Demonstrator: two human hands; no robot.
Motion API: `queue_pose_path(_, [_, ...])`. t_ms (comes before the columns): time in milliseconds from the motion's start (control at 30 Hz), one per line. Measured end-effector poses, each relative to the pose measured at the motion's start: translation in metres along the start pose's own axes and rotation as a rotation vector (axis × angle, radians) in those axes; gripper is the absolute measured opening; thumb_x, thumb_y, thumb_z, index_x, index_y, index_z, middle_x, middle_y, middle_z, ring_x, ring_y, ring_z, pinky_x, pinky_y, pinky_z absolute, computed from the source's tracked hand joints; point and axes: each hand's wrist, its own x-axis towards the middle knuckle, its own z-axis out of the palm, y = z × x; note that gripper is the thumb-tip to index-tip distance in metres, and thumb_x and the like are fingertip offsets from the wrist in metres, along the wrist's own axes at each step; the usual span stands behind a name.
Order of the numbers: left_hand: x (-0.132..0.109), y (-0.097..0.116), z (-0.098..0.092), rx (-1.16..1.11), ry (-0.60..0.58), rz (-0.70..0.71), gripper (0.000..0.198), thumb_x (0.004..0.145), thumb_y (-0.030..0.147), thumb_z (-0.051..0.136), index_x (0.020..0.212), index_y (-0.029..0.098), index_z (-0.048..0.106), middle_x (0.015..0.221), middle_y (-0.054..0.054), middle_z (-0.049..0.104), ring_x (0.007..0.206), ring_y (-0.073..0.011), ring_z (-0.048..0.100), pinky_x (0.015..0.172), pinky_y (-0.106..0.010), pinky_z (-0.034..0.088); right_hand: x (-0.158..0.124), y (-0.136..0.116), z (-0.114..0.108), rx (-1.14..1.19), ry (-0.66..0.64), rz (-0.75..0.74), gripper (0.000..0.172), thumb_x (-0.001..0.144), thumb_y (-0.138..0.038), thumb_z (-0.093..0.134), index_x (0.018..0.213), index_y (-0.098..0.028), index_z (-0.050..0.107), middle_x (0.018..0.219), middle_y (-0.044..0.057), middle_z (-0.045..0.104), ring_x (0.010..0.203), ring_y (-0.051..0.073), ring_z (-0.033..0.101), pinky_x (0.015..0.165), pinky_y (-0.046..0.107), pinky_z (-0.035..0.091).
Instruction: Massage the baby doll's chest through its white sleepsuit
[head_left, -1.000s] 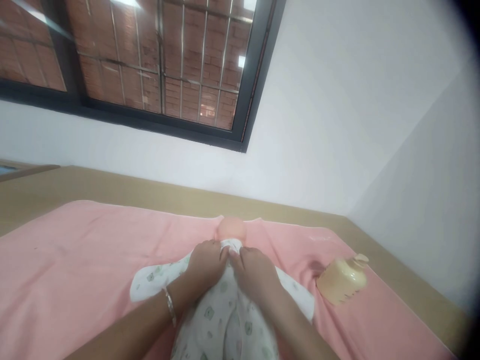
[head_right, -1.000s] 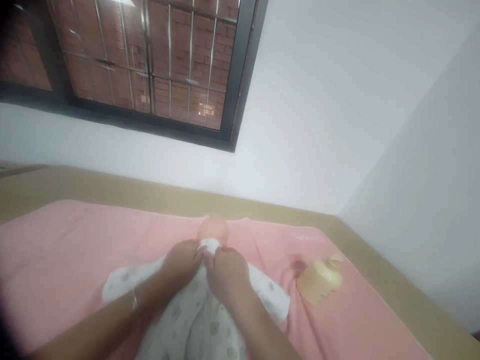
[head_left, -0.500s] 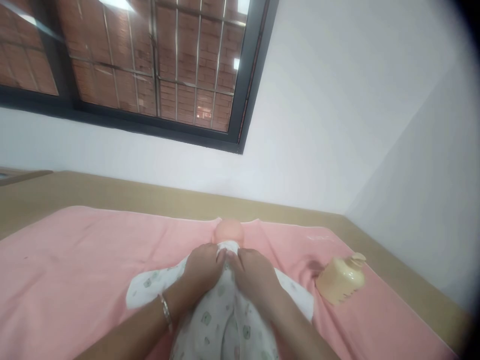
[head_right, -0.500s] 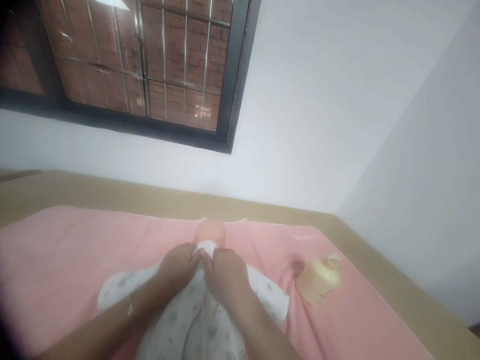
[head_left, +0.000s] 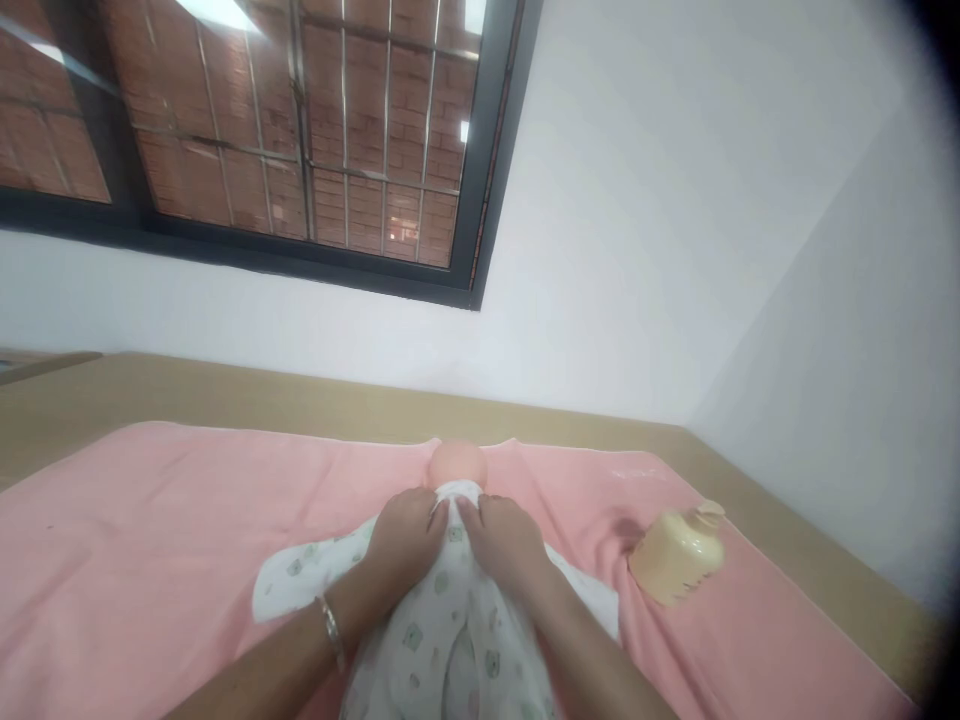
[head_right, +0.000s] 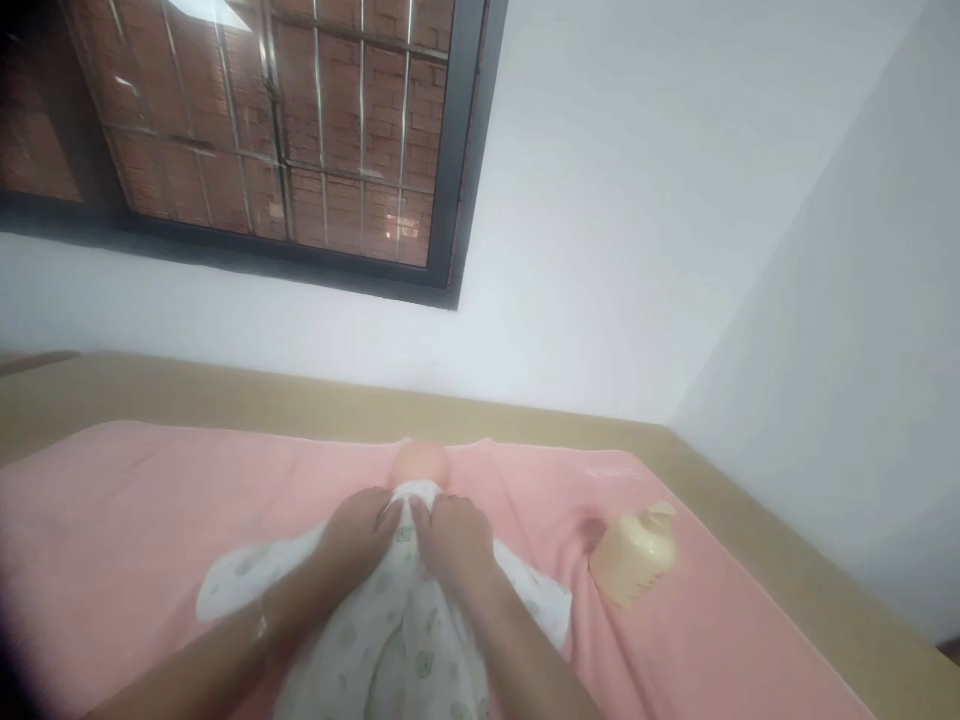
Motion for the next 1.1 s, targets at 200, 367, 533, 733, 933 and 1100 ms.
queue_pose_path(200, [0.002, -0.001, -0.004, -0.031, -0.087, -0.062, 0.033, 0.088, 0.036, 0.034, 0.072, 0.018, 0.057, 0.076, -0.005, 0.063, 0.069, -0.0189, 0.055, 0.063, -0.03, 0.037, -0.003, 0.0, -0.005, 0.044, -0.012, -0.012, 0.071, 0.09, -0.063, 0.013, 0.092, -0.015, 0.065, 0.091, 0.015, 0.065, 0.082, 0.024, 0.058, 0.069, 0.031, 0.035])
queue_pose_path(367, [0.002, -0.003, -0.004, 0.009, -0.137, -0.013, 0.034, 0.088, 0.033, 0.032, 0.07, 0.018, 0.057, 0.074, -0.006, 0.063, 0.067, -0.0184, 0.055, 0.061, -0.029, 0.035, -0.013, -0.011, -0.006, -0.007, 0.055, -0.062, 0.07, 0.09, -0.062, 0.013, 0.091, -0.014, 0.064, 0.089, 0.016, 0.065, 0.084, 0.025, 0.056, 0.072, 0.032, 0.035])
queue_pose_path(533, [0.005, 0.002, -0.001, 0.052, -0.065, -0.023, 0.024, 0.083, 0.026, 0.037, 0.067, 0.018, 0.054, 0.073, -0.005, 0.06, 0.068, -0.0169, 0.053, 0.063, -0.029, 0.035, 0.01, 0.013, -0.001, 0.102, -0.145, 0.027, 0.077, 0.09, -0.063, 0.007, 0.089, -0.014, 0.067, 0.09, 0.015, 0.066, 0.082, 0.023, 0.06, 0.066, 0.03, 0.037])
queue_pose_path(733, [0.004, -0.001, -0.008, -0.02, -0.178, -0.139, 0.032, 0.086, 0.035, 0.034, 0.077, 0.017, 0.059, 0.078, -0.006, 0.063, 0.07, -0.0183, 0.056, 0.062, -0.029, 0.036, -0.002, 0.002, -0.001, 0.005, -0.02, 0.002, 0.074, 0.089, -0.064, 0.011, 0.088, -0.015, 0.066, 0.087, 0.014, 0.066, 0.079, 0.023, 0.059, 0.067, 0.03, 0.037])
queue_pose_path(933, [-0.001, 0.0, 0.0, 0.075, -0.085, -0.026, 0.035, 0.087, 0.027, 0.03, 0.069, 0.016, 0.058, 0.073, -0.008, 0.063, 0.068, -0.0193, 0.055, 0.064, -0.031, 0.037, -0.002, 0.001, -0.002, -0.008, -0.04, 0.014, 0.074, 0.089, -0.065, 0.014, 0.092, -0.013, 0.066, 0.09, 0.016, 0.066, 0.083, 0.025, 0.06, 0.068, 0.031, 0.037])
queue_pose_path(1100, [-0.004, -0.001, 0.009, 0.131, 0.023, 0.025, 0.032, 0.087, 0.021, 0.03, 0.071, 0.017, 0.057, 0.076, -0.008, 0.062, 0.071, -0.0198, 0.054, 0.069, -0.033, 0.037, 0.003, 0.009, -0.011, 0.16, -0.199, 0.049, 0.075, 0.089, -0.066, 0.015, 0.098, -0.012, 0.066, 0.096, 0.015, 0.066, 0.086, 0.023, 0.06, 0.069, 0.028, 0.037])
